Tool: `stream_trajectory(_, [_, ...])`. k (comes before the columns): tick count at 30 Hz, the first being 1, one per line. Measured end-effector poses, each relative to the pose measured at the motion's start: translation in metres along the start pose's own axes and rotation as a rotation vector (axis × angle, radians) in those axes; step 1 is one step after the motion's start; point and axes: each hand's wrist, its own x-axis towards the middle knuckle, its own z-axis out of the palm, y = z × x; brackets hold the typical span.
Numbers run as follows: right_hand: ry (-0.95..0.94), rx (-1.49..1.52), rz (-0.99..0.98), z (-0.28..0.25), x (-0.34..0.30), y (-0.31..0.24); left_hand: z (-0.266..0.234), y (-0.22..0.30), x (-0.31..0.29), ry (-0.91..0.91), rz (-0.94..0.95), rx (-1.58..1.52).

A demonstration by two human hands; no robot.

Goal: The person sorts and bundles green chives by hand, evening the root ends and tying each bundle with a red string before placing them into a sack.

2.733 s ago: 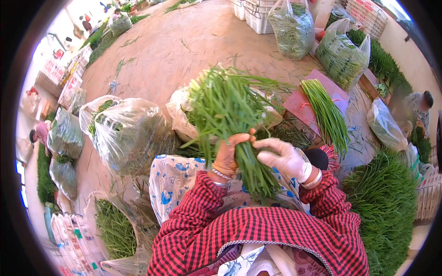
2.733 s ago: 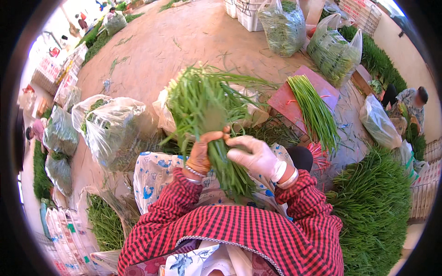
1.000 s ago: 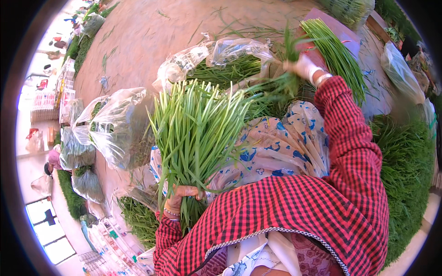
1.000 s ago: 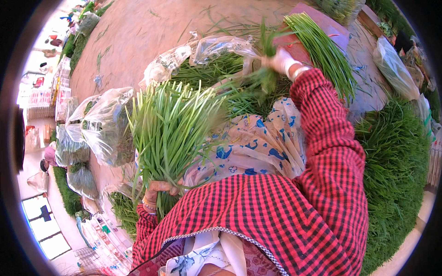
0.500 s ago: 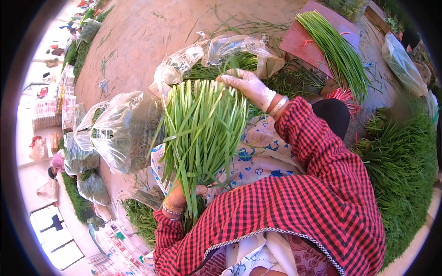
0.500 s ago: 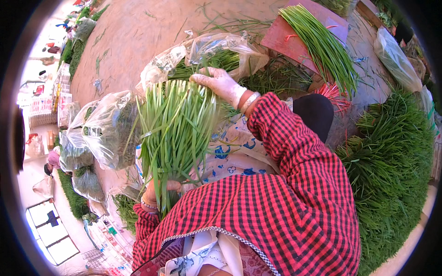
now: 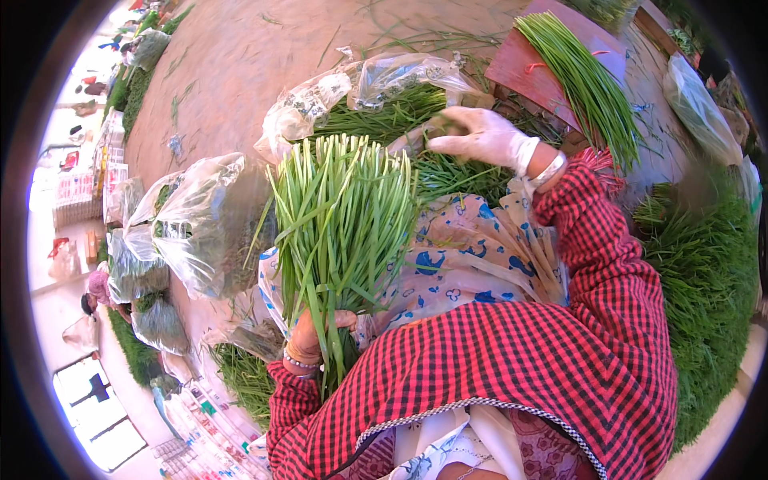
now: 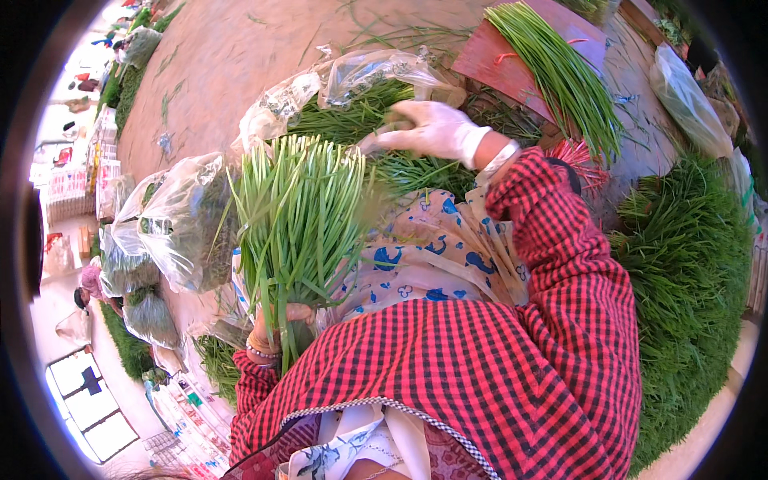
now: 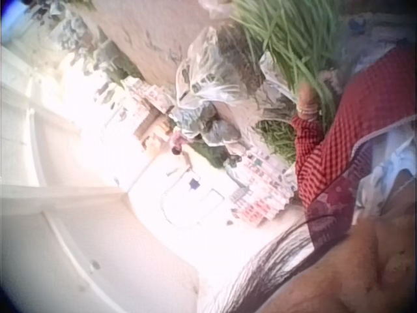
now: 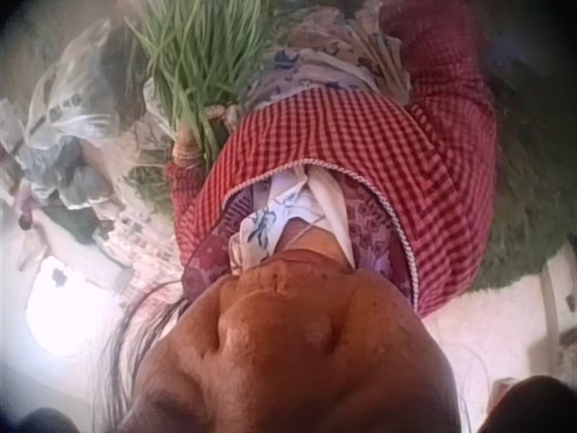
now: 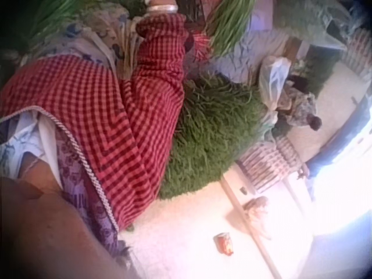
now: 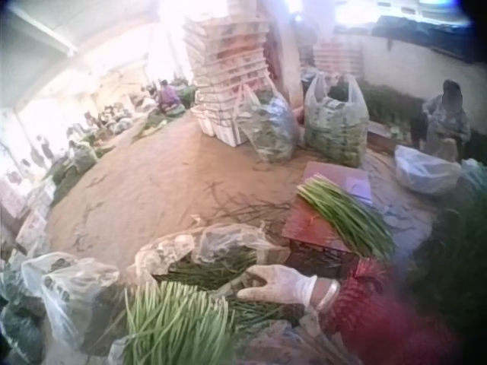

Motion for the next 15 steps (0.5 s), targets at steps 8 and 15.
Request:
stream_trajectory(8, [0.404,-0.144,-0.387,0.042,0.032,0.014,0.03,0.024,0.0,0.035,-0.012,-0.118])
stream_trajectory(15, [-0.074,0.204,0.106,0.028,-0.015,0.022,0.001,-0.001,0.001,0.106,-0.158,-0.084])
